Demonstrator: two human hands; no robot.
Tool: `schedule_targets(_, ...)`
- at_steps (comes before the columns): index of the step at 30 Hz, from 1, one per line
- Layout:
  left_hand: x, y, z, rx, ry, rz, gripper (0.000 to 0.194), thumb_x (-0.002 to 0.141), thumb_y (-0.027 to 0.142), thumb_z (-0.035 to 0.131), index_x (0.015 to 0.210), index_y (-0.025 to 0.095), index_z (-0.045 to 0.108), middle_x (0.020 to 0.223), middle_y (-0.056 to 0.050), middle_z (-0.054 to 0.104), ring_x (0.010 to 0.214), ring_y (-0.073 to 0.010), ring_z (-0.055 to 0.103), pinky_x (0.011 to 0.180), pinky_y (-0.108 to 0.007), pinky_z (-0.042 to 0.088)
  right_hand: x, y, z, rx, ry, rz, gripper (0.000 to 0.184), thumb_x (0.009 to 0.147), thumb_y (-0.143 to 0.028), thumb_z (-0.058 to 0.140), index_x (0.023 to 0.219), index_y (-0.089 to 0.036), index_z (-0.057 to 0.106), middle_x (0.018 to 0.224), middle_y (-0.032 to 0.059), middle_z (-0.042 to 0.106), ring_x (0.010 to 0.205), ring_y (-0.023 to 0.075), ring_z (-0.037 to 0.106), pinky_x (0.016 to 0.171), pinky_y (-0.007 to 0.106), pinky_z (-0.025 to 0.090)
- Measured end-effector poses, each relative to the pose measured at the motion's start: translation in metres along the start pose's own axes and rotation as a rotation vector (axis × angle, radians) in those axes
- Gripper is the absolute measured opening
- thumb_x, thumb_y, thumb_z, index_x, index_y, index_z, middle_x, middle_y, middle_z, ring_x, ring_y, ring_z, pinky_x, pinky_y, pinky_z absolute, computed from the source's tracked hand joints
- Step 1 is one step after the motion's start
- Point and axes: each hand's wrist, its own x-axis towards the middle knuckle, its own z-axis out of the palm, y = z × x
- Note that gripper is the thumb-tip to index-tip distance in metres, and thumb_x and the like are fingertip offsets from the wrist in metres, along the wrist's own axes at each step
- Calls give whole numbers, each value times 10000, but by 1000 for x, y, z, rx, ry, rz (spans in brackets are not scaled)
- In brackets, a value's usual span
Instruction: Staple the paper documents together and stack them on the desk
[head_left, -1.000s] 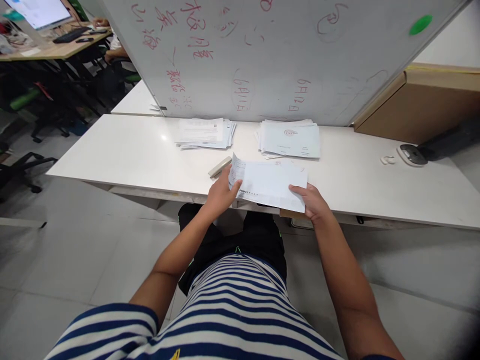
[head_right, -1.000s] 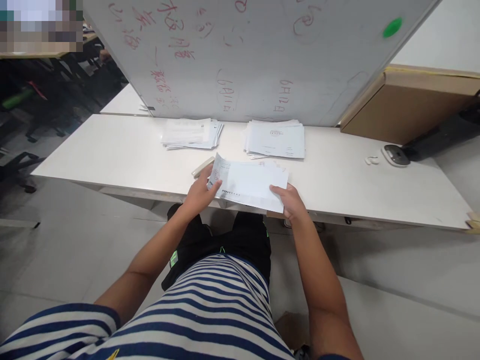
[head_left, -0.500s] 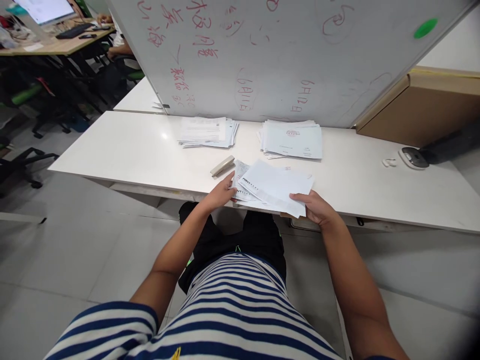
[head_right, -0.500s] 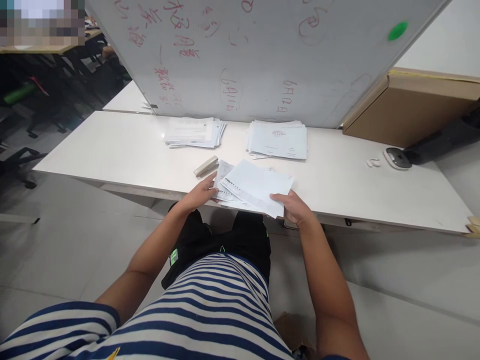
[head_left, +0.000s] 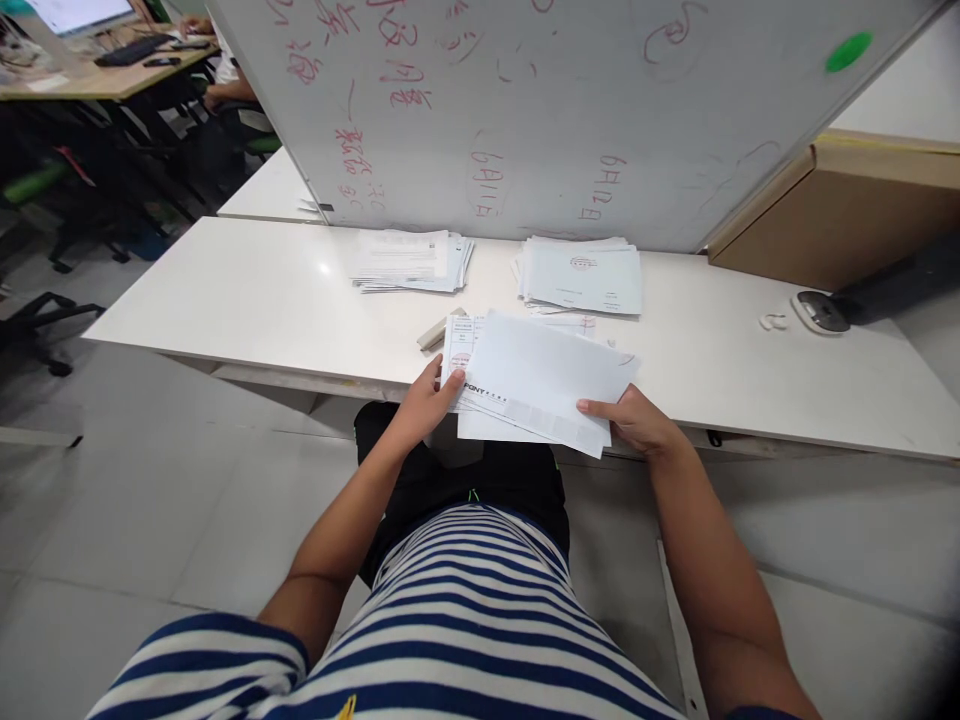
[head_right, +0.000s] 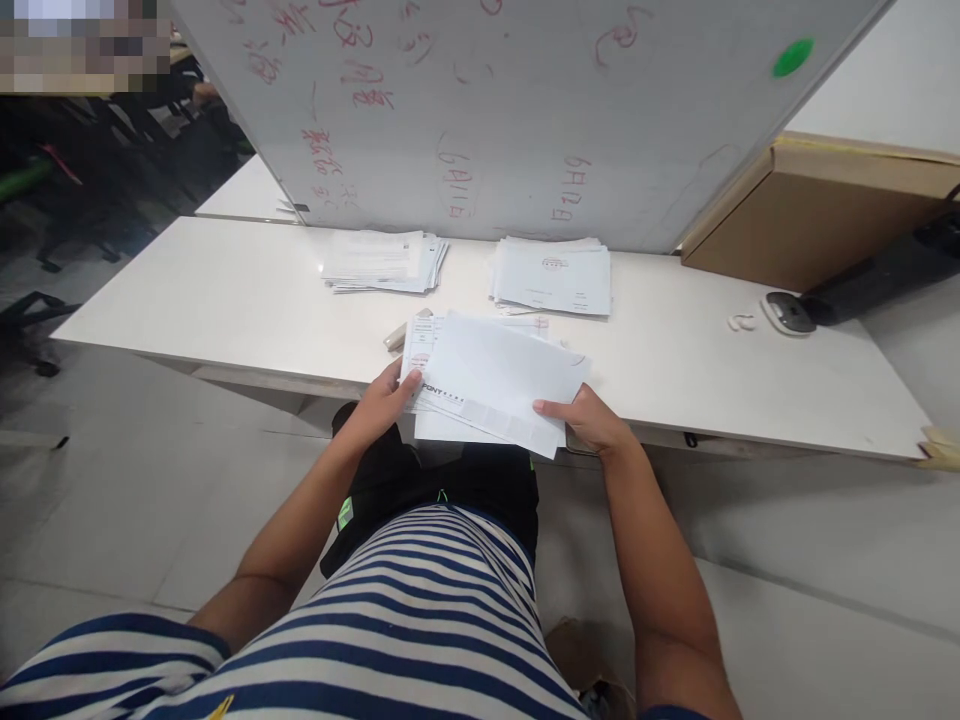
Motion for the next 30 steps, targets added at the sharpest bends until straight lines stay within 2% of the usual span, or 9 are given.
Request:
schedule_targets(4,6,7,0,-167,-89,24,565,846,538,652,1280,179,599,1314,-120,651,1190,-294,625,1011,-438,516,-1,-7,2,-76,67,-83,668,601,-322,898,1211,-240,638,1221,68,702,1147,304,641,976,469,538)
schedule_targets(7,20,15,4,-161,-113,102,496,794,502,716,1165,176,671,1255,-102,687,1176,-300,632,1012,-461,520,4,-14,5,-95,137,-177,675,585,-327,905,1201,-242,641,1162,57,722,1124,300,652,986,476,527)
schedule_targets(11,43,22,10,-167,-130,218,407,767,448,750,1071,180,712,1167,-80,723,1136,-292,649,992,-452,526,12,-25,11,-62,252,-314,578,574,-343,907,1100,-241,692,1067,43,742,1099,285,664,1000,453,518)
schedule_targets(14,58,22,11,-142,-125,220,394,754,440,764,1051,185,717,1142,-77,729,1101,-288,664,971,-439,533,18,-28,14,-61,282,-377,555,585,-367,896,1089,-238,700,1061,37,741,1110,284,658,1017,454,505)
schedule_targets(18,64,20,9,-126,-100,165,559,732,467,776,1199,187,650,1214,-105,697,1128,-291,650,950,-417,543,23,-27,11,-192,288,-297,558,593,-401,886,1090,-219,711,1096,53,738,1101,304,659,1035,512,476)
schedule_targets(21,57,22,7,-67,-87,171,620,739,483,771,1273,213,609,1284,-111,660,1175,-298,622,955,-399,538,21,-29,5,-312,216,-228,481,630,-402,871,1048,-211,733,1106,68,742,1098,312,659,1030,525,470)
schedule_targets(24,51,25,8,-49,-80,179,613,743,480,772,1271,217,610,1306,-110,645,1199,-303,605,965,-393,533,18,-31,0,-294,211,-271,442,656,-414,857,1035,-220,740,1081,62,749,1064,303,671,989,501,499)
schedule_targets(30,57,17,17,-248,-130,111,524,725,458,793,1150,174,681,1218,-104,696,1130,-290,646,971,-434,531,18,-24,4,-366,247,-266,354,677,-437,834,917,-186,768,977,57,765,986,307,691,896,465,536)
